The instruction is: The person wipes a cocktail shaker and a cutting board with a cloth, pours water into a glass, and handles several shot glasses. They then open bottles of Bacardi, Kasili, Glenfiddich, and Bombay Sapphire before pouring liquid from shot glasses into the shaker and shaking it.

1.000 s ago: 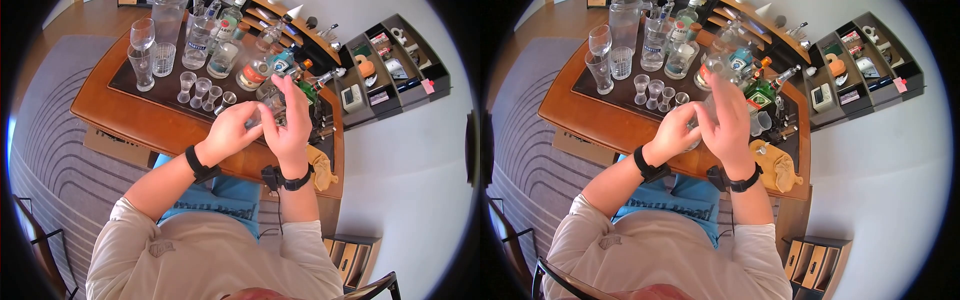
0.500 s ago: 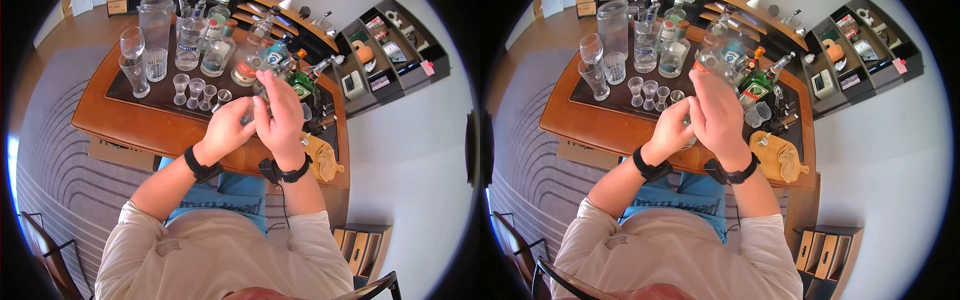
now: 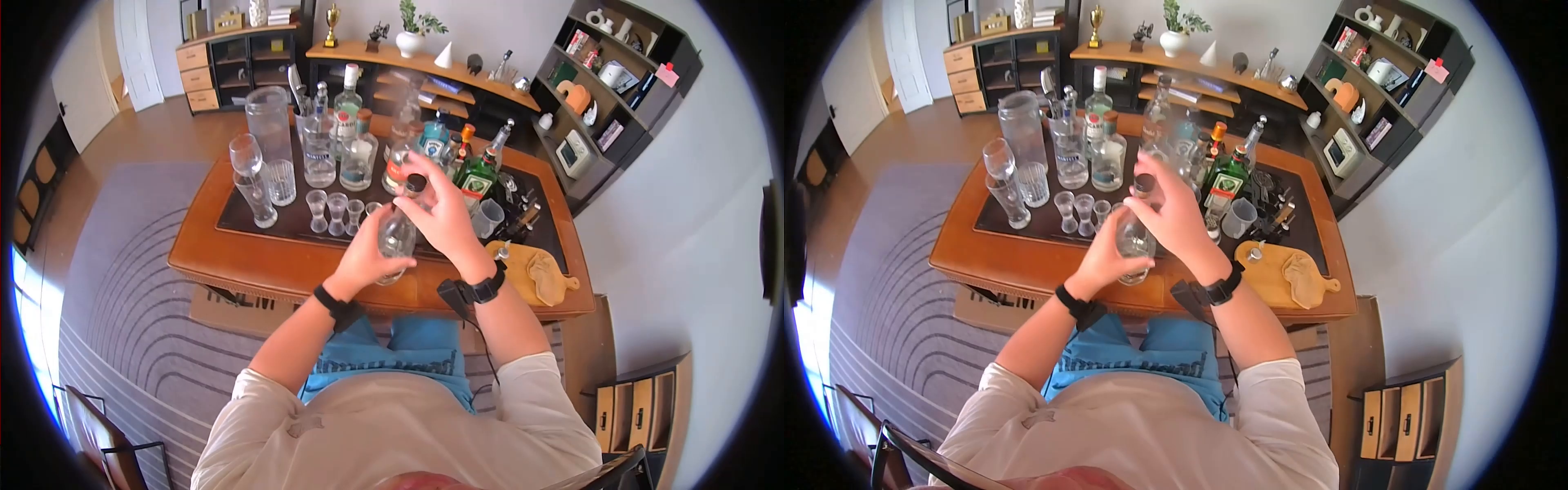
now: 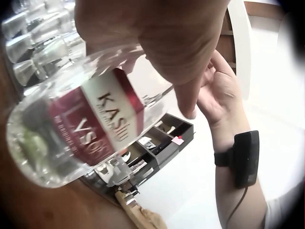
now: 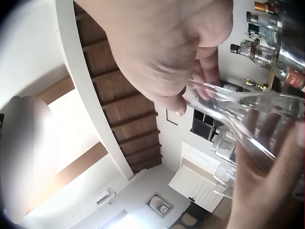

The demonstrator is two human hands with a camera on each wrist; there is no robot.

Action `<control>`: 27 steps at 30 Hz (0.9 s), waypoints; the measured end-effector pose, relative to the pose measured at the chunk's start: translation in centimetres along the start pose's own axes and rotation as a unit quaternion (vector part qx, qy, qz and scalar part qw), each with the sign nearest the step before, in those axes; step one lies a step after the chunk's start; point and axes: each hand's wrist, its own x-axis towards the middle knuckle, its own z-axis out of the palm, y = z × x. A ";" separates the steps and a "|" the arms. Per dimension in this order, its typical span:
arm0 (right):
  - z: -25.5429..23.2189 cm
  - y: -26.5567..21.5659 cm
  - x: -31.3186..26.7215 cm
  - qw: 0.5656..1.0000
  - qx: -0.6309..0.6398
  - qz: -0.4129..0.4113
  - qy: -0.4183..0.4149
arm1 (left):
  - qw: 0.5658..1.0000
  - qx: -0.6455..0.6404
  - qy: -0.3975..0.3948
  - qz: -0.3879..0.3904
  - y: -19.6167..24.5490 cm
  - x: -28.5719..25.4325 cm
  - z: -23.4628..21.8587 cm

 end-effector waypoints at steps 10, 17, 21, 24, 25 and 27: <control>-0.9 -4.5 0.5 0.988 -0.077 0.060 -0.122 | 0.981 0.014 -0.037 -0.191 1.0 -5.9 -1.3; -7.0 -12.0 15.6 0.992 -0.092 -0.067 -0.062 | 0.987 0.142 0.047 -0.058 12.0 7.1 -7.6; -9.0 -15.5 23.4 0.978 -0.162 -0.128 -0.029 | 0.996 -0.014 0.083 -0.039 11.9 17.1 -10.6; -9.6 -18.1 26.6 0.951 -0.248 -0.176 -0.058 | 0.927 -0.335 -0.003 -0.167 12.8 23.2 -14.0; -9.7 -17.2 28.5 0.950 -0.253 -0.162 -0.090 | 0.919 -0.341 -0.024 -0.199 15.5 24.0 -14.2; -8.5 -11.1 33.6 0.946 -0.250 -0.186 -0.085 | 0.865 -0.456 -0.059 -0.201 14.2 27.0 -15.0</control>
